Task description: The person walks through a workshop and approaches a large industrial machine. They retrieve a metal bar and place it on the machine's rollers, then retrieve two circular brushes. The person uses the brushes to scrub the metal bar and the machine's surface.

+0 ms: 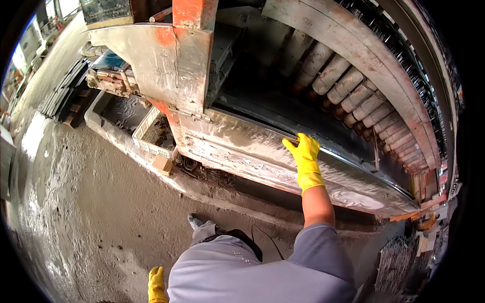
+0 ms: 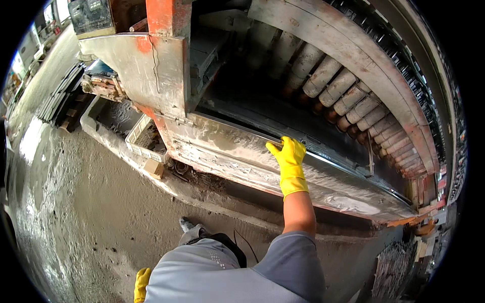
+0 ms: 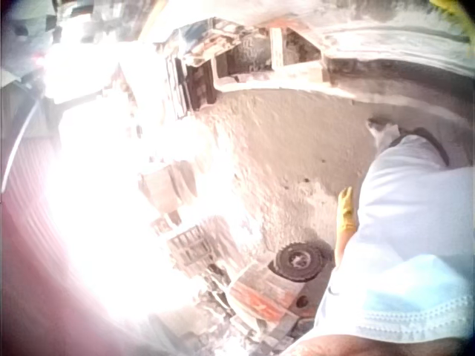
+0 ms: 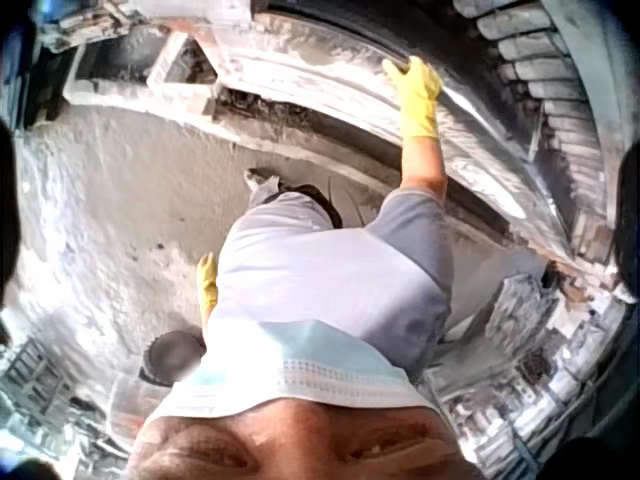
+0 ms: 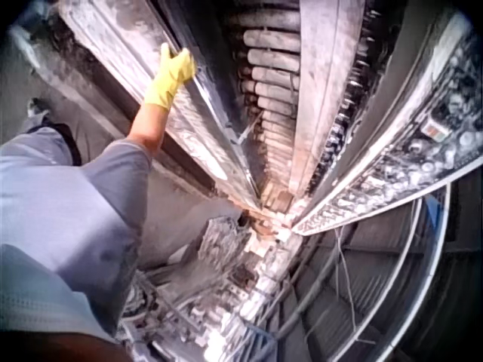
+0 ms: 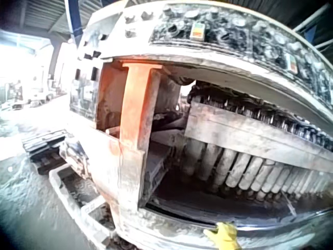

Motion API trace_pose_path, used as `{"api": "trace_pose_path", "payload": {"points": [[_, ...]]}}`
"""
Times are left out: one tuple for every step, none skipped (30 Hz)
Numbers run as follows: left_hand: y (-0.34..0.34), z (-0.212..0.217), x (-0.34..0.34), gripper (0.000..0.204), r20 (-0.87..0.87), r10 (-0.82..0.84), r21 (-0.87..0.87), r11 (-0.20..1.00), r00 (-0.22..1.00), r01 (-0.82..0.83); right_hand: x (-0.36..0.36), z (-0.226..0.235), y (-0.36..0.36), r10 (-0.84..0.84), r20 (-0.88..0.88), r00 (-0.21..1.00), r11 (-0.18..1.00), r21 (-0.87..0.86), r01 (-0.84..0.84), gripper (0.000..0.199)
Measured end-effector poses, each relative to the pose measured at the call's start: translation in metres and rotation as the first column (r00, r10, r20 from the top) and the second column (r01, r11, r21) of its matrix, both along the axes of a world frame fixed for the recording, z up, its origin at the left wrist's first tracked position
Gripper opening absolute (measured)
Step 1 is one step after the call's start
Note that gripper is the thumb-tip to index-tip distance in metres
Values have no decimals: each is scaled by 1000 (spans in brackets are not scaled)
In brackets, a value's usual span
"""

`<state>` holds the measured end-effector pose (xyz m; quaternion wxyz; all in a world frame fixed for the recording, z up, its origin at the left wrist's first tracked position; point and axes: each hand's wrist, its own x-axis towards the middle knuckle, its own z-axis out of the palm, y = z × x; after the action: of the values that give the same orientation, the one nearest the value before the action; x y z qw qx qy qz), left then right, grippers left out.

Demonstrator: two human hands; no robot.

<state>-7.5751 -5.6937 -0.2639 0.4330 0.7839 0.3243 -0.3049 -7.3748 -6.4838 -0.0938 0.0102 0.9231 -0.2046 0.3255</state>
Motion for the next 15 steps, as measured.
{"api": "trace_pose_path", "payload": {"points": [[-2, 18, 12, 51, -50, -33, -5, 999, 998, 33, -1, -3, -1, -26, -5, 1000, 1000, -10, 26, 58], [3, 23, 20, 49, -10, 13, -51, 999, 1000, -14, 1, 2, -1, -39, -12, 999, 999, 5, 39, 58], [13, 34, 26, 53, -109, -22, 16, 1000, 994, 23, -1, 6, 0, -51, -20, 998, 998, 20, 52, 59], [20, 37, 31, 52, -102, -2, 30, 1000, 995, 5, -1, 14, 5, -72, -49, 996, 996, 49, 74, 59], [25, 39, 40, 52, -106, 10, 17, 1000, 994, -8, 6, 16, 3, -77, -72, 994, 996, 48, 80, 60], [32, 40, 49, 51, -108, 21, 9, 1000, 994, -20, 14, 18, 5, -91, -83, 992, 995, 29, 94, 61], [46, 30, 62, 50, -131, 16, -19, 1000, 991, -19, 22, 8, 13, -96, -103, 990, 995, 13, 98, 62], [59, 23, 70, 50, -152, -1, -45, 999, 988, -6, 18, 11, 8, -100, -143, 985, 994, 37, 107, 62], [73, 17, 79, 50, -163, -21, -61, 998, 986, 11, 15, 10, 8, -106, -177, 978, 991, 65, 119, 62], [87, 10, 87, 51, -174, -42, -79, 997, 984, 28, 14, 9, 14, -120, -168, 979, 990, 56, 131, 62], [96, 4, 100, 54, -135, -74, -33, 997, 988, 70, 13, 10, 21, -131, -156, 979, 989, 43, 139, 62], [113, -14, 108, 58, -111, -61, 8, 998, 992, 62, 6, 6, 29, -153, -109, 982, 988, 12, 155, 62], [115, -8, 133, 62, -105, -122, 77, 988, 987, 130, 4, -2, 36, -174, -50, 983, 985, -21, 173, 63], [112, 15, 168, 62, 52, -330, 75, 943, 943, 325, 7, -13, 52, -215, 7, 977, 977, 0, 215, 66], [100, 41, 200, 64, -94, -182, 58, 980, 979, 188, 13, -26, 67, -257, 62, 964, 966, 27, 256, 69]]}}
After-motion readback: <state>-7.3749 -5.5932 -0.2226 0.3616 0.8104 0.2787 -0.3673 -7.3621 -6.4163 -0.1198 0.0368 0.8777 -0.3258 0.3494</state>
